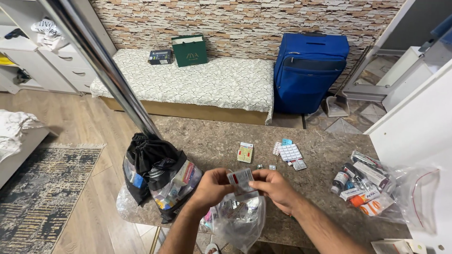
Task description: The person picks up medication blister packs and boxes one by one from a table and places them into a transparent plastic bag.
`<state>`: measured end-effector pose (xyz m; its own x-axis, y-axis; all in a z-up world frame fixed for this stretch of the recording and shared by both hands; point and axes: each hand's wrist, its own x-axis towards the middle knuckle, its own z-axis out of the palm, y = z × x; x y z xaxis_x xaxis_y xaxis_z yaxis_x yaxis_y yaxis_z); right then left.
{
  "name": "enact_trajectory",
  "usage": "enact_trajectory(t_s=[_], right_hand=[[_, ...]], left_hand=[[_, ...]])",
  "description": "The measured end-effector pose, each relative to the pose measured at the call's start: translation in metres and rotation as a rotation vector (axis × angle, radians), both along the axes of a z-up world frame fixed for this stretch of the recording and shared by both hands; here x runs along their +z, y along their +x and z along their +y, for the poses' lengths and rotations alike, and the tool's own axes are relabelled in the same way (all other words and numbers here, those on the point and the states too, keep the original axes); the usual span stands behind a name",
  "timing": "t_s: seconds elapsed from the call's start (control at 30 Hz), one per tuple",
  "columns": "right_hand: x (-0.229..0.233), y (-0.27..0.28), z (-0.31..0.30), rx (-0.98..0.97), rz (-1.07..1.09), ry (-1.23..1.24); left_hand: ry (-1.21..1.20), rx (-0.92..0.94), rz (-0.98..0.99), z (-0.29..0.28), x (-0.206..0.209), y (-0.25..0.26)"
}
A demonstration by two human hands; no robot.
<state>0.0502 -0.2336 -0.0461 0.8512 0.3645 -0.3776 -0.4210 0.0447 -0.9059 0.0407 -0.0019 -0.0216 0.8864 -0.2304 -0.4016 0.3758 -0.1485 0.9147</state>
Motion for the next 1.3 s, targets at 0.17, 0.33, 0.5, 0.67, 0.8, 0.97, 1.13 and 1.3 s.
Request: enact_trajectory(t_s=[0.17,0.33,0.5,0.67,0.8,0.97,1.13,1.3], right_hand=[[-0.011,0.002,-0.007,0.198,-0.032,-0.365],[-0.014,-0.001,-0.006,0.281,-0.113,-0.281],[-0.015,-0.003,-0.001,0.167,-0.047,-0.074],[-0.010,-0.003,-0.004,0.149,0.023,0.026],[-0.009,-0.006,-0.007,0.228,0.097,0.060],[-0.004,-0.013,-0.003,0.304,0.161,0.023],[0.005,-0.013,0.001,0.304,0.146,0.058],[0.007,-0.014,0.001,0.289,0.155,0.070]], left_hand=[[-0.043,-0.085,-0.014,0.009,-0.018,-0.005],[0.121,-0.140,0.046,0.013,-0.013,-0.003],[0.246,-0.196,0.026,0.017,-0.004,-0.008],[0.195,-0.220,0.030,0.023,-0.006,-0.006],[0.204,-0.198,-0.005,0.026,-0.008,-0.004],[0.180,-0.139,0.021,0.024,-0.007,-0.001],[0.131,-0.094,0.044,0.025,-0.006,-0.002],[0.083,-0.059,0.084,0.023,-0.009,0.000]])
